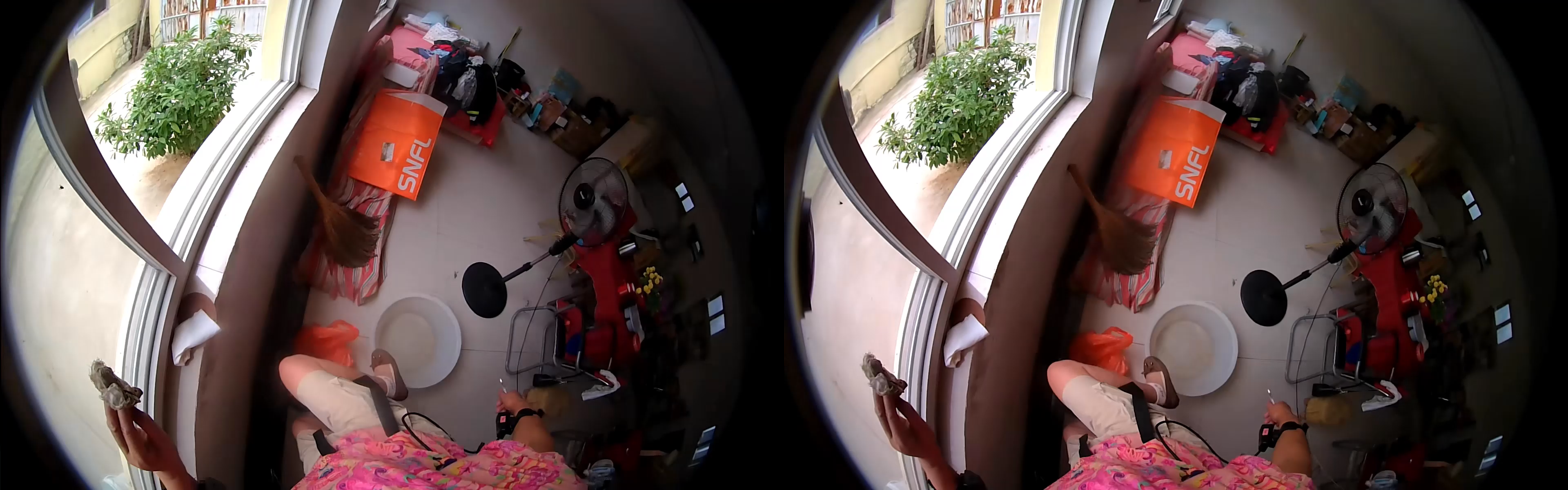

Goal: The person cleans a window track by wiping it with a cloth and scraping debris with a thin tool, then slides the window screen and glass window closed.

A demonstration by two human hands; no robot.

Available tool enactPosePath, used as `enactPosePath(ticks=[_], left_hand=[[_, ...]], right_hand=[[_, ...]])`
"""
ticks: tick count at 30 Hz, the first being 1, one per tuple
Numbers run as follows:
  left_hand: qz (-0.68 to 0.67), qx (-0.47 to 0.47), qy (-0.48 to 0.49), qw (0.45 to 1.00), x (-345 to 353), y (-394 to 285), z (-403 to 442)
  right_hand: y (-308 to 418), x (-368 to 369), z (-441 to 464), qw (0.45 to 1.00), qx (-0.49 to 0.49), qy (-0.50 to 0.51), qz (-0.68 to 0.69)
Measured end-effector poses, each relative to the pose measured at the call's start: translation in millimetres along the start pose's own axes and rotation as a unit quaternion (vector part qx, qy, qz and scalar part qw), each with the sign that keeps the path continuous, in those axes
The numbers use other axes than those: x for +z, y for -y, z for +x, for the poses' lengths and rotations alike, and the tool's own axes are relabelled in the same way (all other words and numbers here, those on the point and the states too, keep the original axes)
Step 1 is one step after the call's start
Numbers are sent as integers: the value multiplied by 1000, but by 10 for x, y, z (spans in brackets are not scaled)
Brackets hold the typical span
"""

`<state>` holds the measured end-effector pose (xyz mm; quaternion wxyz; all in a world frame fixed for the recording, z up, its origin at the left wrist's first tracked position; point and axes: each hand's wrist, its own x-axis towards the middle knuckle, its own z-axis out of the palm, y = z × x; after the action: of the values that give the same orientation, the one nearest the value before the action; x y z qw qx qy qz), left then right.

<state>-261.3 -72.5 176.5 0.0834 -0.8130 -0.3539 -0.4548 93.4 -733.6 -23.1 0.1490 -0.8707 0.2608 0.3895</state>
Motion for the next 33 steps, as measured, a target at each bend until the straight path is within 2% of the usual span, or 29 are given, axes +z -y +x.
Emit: enactPosePath(ticks=[3,6,8,10,13,14,15,17,18,19,21,22,23,25,27,29,33], left_hand=[[6,2,10,1000,-4,-83,-31],[47,-5,15,999,-103,-5,-190],[50,-19,15,998,-209,-5,-287],[78,-29,-4,996,-301,12,-466],[9,-125,15,992,-396,-81,-816],[-21,-94,-6,995,-374,-124,-953],[-29,-78,2,997,-398,-346,-959],[-19,-103,-3,994,-334,-958,-1029],[-29,-90,-5,995,-311,-1150,-995],[-82,-124,-4,989,-218,-1261,-1023],[-117,-94,-16,989,-1,-1624,-983],[-111,-103,8,989,30,-1873,-942],[-103,-112,31,988,70,-2108,-906],[-128,-111,41,985,166,-2394,-821],[-65,16,33,997,201,-2675,-687],[-87,11,27,996,261,-2859,-565],[-91,-1,-1,996,542,-3083,-448]], right_hand=[[243,35,-193,999,-29,2,-25],[502,36,17,997,-44,22,-52],[734,42,48,997,-66,20,-25],[922,28,62,987,-154,15,-42],[1072,5,-74,943,-329,-12,-42],[1029,-41,-136,923,-382,-27,-38],[921,-142,-236,923,-381,-35,-38],[441,-460,-312,904,-423,-47,49],[180,-589,-196,905,-420,-49,51],[-138,-694,-8,919,-376,-71,92],[-651,-901,285,933,-291,-111,182],[-852,-1017,384,933,-248,-125,228],[-996,-1117,502,931,-253,-128,229],[-1190,-1255,787,912,-158,-205,318],[-1272,-1314,1199,904,-158,-237,320],[-1151,-1302,1655,894,-152,-267,326],[-672,-1261,2455,839,-176,-341,385]])
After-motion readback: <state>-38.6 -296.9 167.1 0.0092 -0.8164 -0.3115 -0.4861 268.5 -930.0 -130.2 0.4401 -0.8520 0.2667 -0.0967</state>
